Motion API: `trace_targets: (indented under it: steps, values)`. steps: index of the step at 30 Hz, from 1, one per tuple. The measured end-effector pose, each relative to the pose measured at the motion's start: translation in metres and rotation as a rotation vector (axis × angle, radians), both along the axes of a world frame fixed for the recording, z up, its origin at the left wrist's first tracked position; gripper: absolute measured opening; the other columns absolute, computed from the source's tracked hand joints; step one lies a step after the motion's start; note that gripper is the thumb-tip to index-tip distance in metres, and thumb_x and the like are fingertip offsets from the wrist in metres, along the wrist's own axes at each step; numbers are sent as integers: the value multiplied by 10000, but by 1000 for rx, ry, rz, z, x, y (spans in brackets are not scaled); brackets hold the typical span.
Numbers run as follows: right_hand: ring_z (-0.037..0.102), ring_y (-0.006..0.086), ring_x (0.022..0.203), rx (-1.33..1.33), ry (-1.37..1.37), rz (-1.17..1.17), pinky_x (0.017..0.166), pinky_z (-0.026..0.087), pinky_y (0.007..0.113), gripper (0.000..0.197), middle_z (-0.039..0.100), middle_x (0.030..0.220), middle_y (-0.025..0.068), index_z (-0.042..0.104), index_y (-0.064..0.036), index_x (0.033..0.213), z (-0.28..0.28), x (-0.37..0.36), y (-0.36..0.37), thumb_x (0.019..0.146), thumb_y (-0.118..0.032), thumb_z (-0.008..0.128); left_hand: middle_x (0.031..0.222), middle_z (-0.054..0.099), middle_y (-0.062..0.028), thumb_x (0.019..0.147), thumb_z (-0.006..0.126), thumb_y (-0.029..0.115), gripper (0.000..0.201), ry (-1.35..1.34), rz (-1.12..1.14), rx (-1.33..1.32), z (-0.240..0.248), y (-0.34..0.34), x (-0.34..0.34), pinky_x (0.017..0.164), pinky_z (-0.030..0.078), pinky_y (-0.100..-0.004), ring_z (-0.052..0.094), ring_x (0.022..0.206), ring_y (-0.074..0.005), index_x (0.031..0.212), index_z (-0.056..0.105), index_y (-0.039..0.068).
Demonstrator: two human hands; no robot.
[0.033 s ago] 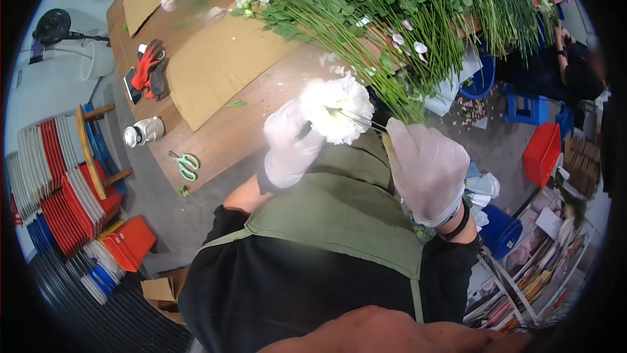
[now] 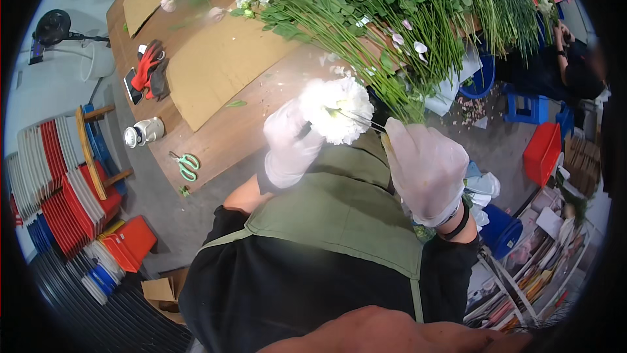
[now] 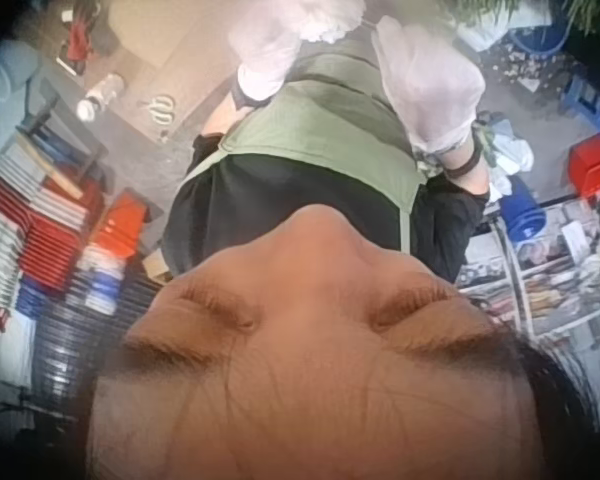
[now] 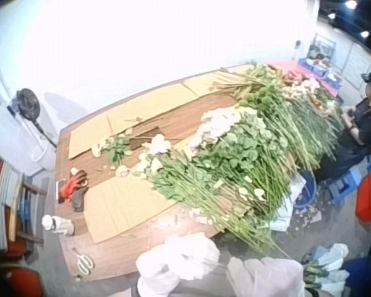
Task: The recorder is wiring flower heads and trimming stems at a workbench in a flower shop.
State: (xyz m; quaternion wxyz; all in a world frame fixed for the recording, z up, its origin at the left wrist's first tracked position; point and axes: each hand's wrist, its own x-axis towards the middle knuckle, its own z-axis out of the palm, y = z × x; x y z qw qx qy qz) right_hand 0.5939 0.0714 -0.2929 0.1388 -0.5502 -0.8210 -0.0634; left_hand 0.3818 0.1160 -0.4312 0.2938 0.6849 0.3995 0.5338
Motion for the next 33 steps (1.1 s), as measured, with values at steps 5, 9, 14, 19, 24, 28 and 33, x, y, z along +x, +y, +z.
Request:
trace_targets:
  steps: [5,9,14,19,24,28,33]
  values:
    - [535,192,566,-19,66,8,448,405,346,161,461,683,30,683,-60,983,-2,-2,0,824,-54,710,1029,758,-178,803,805,105,405,-59,5,7,-3,0,3,739,584,-388,727,807,-343,1185,709,10]
    - [545,192,573,-54,43,-14,452,413,347,141,470,684,30,676,-64,973,0,-5,0,834,-55,700,1007,755,-172,798,804,95,412,-19,-23,63,-2,3,1,726,578,-384,722,795,-338,1190,707,12]
    - [549,195,577,-44,15,-2,456,426,344,114,467,683,32,649,-86,929,-6,-6,0,824,-69,689,990,752,-161,795,800,88,415,15,-21,88,3,4,1,712,572,-380,715,778,-332,1192,703,14]
    - [556,207,584,-72,38,-16,465,436,343,135,480,691,36,650,-98,945,-15,-4,1,819,-74,694,963,755,-151,796,776,55,312,-72,-55,-146,-1,-6,-4,726,574,-369,721,781,-302,1104,742,22]
    - [572,257,596,-108,337,-52,506,450,381,127,508,696,64,668,-103,964,-35,-3,2,849,-82,717,983,770,-142,797,761,18,225,-216,-7,-249,3,-7,3,767,578,-349,744,817,-261,1021,745,5]
    - [609,306,635,-178,596,-101,558,472,389,139,583,732,99,700,-89,956,-39,-4,0,838,-52,763,1013,777,-146,796,768,17,230,-180,6,-236,13,-7,1,792,579,-350,752,853,-274,1025,746,6]
    - [624,317,652,-239,669,-86,581,491,377,187,625,759,120,720,-82,979,-19,-3,-4,816,-6,771,1020,776,-150,791,781,30,285,-125,1,-223,1,-8,-4,805,579,-361,749,860,-295,1074,751,18]
